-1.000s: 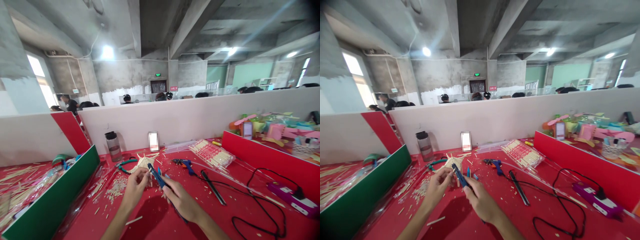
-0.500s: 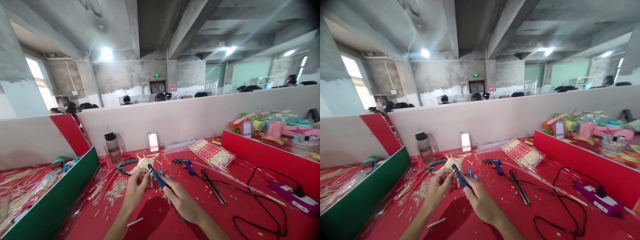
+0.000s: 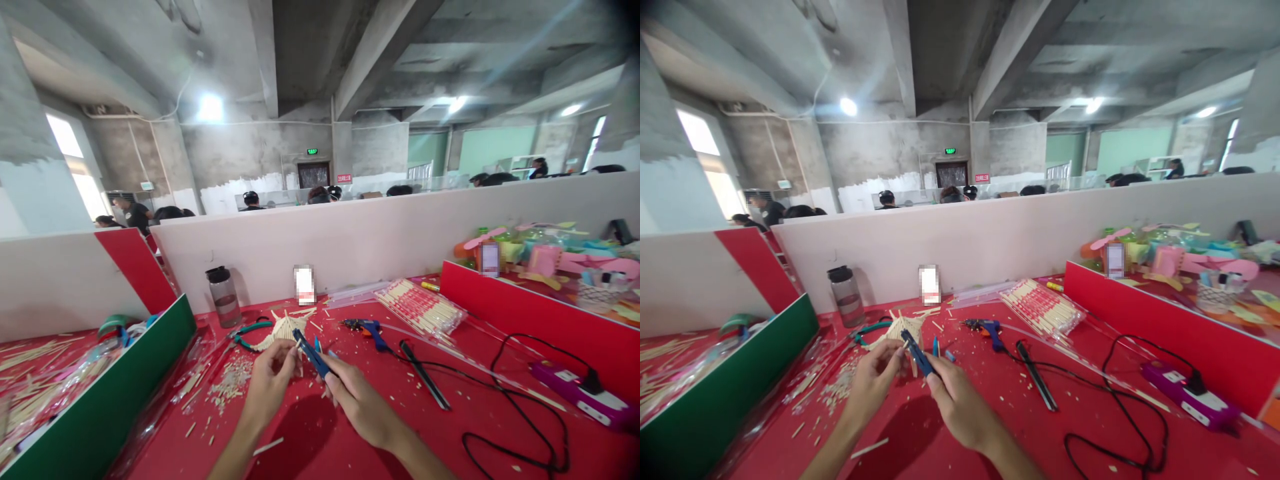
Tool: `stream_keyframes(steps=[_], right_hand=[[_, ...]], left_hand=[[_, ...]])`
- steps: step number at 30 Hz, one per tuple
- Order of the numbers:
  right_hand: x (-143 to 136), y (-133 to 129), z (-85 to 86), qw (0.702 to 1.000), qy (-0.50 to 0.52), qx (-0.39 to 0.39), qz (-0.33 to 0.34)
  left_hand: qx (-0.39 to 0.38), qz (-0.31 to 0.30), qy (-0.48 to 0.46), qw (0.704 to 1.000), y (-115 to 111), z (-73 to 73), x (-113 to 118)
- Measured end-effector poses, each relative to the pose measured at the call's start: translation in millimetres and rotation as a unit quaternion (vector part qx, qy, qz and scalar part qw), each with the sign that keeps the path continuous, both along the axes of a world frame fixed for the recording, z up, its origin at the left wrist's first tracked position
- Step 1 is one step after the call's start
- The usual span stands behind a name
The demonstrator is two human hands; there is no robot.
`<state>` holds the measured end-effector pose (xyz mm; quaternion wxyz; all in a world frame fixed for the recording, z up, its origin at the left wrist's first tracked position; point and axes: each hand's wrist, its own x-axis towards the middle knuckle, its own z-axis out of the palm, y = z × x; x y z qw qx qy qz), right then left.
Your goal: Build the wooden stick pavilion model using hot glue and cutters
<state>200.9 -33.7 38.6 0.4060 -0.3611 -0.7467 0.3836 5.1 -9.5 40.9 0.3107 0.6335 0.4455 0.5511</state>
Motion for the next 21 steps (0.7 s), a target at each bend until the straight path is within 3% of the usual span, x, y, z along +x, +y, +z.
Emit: stream_keyframes(steps=[10,21], right_hand=[[1.7,2.3,-3.4,0.999,-0.017,0.046,-0.005],[-2.2,4.7,0.5,0.995,-0.039,0.096,-0.015]], left_hand=[[0.007,-0.002,0.012,1.000,-4.2,4.0,1.0],[0.008,-0.012,0.002,1.000,-4.4,-8.2,3.9]])
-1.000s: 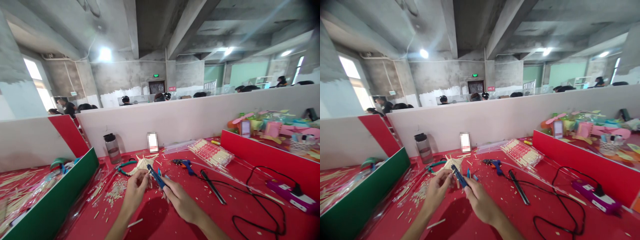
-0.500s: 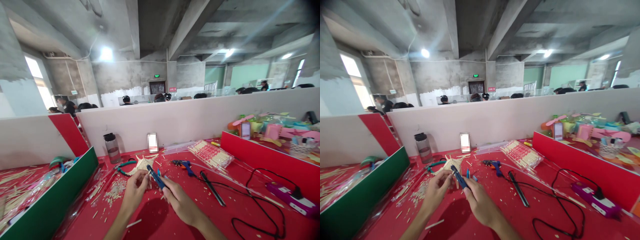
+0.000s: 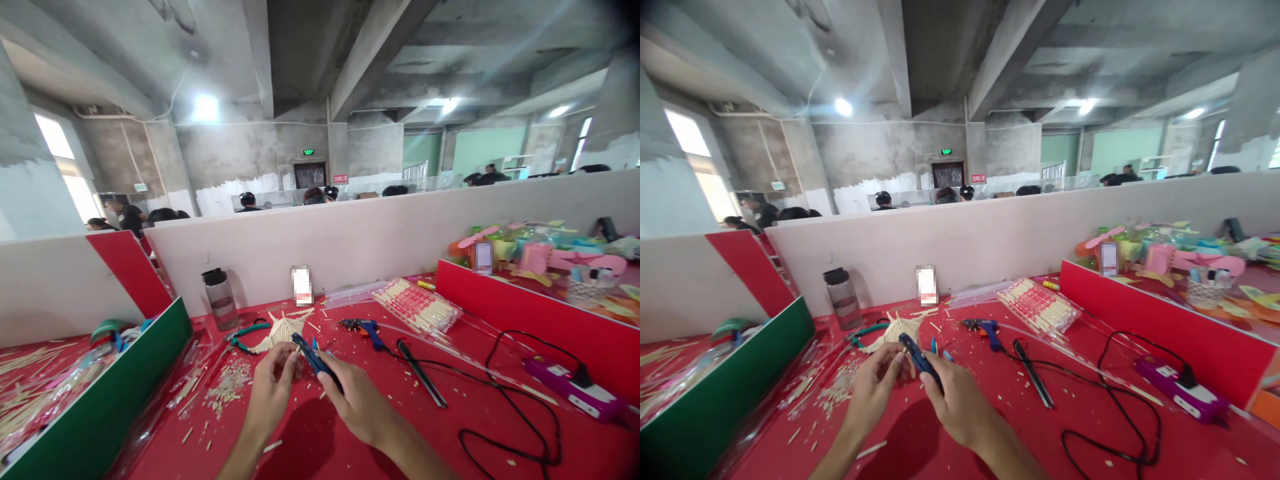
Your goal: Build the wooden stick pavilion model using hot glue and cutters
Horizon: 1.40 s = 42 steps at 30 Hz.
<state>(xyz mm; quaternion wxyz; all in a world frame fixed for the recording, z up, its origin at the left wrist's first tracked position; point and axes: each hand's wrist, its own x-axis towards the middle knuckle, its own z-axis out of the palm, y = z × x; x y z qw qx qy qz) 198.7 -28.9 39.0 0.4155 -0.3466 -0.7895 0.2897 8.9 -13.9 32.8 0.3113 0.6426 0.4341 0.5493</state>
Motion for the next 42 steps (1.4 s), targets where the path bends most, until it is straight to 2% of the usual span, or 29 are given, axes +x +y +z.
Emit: stream_keyframes(steps=[12,17,22,26,42], right_hand=[[2.8,5.6,-10.6,0.987,-0.140,0.001,-0.078],[-1.5,5.8,-10.6,0.989,-0.123,0.001,-0.076],[-0.8,7.8,-8.0,0.993,-0.094,-0.035,-0.059],[2.1,8.8,-7.9,0.994,-0.079,-0.053,-0.047],[3.0,3.6,-4.5,0.992,-0.098,-0.064,-0.044]], left_hand=[[0.018,0.028,0.030,0.999,-3.1,0.4,5.5],[0.026,0.029,0.028,0.999,-1.5,-2.4,3.6],[0.019,0.014,0.020,1.000,-2.3,-3.2,2.5],[0.002,0.029,0.021,0.999,-1.8,-3.0,3.1],[0.004,0.037,0.048,0.998,-1.1,-2.1,0.0]])
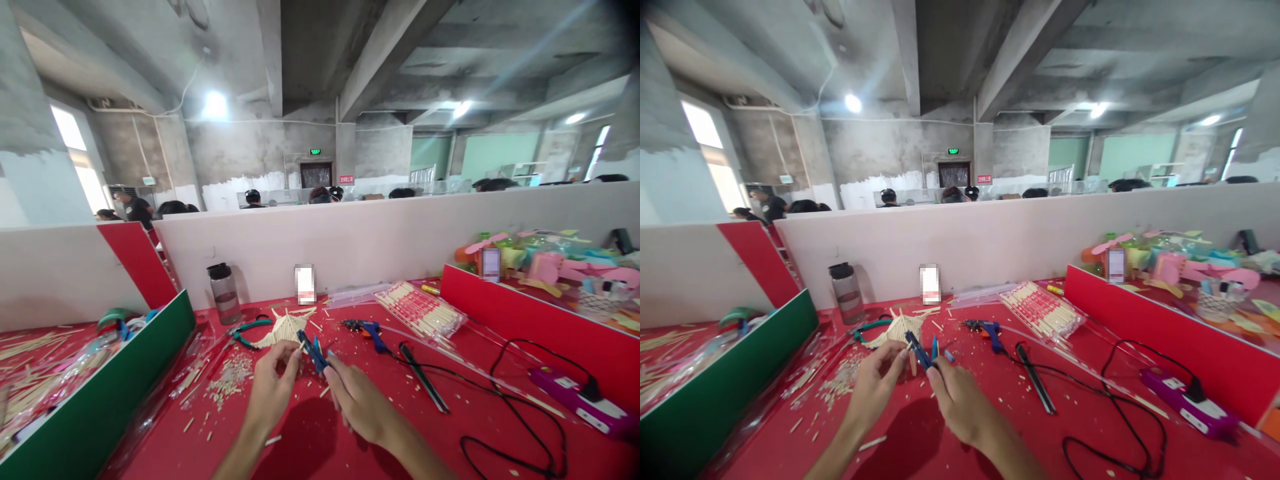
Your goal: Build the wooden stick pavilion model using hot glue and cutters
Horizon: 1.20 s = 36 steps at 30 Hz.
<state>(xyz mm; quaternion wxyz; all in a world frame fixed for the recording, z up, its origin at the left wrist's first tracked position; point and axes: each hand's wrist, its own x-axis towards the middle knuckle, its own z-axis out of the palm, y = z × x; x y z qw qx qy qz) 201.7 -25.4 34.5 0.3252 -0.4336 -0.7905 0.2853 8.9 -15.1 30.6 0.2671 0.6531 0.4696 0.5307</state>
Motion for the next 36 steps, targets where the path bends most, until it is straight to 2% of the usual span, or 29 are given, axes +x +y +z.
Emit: stream_keyframes(steps=[9,19,25,29,36], right_hand=[[0.2,-2.3,2.7,1.000,-0.010,0.007,-0.003],[-4.4,1.2,-8.3,0.999,0.032,-0.003,-0.011],[7.9,12.1,-5.5,0.995,0.062,0.019,-0.074],[22.5,26.0,-7.0,0.988,-0.003,0.026,-0.154],[24.4,45.2,-35.6,0.959,-0.165,0.085,-0.216]], left_hand=[[0.006,0.001,0.004,1.000,0.6,-2.7,-0.9],[0.011,-0.012,-0.009,1.000,2.9,-2.7,0.1],[0.023,0.001,-0.020,1.000,1.3,1.3,-2.5],[0.030,0.027,-0.003,0.999,4.3,5.9,-10.6],[0.004,0.030,0.038,0.999,12.1,3.5,-22.2]])
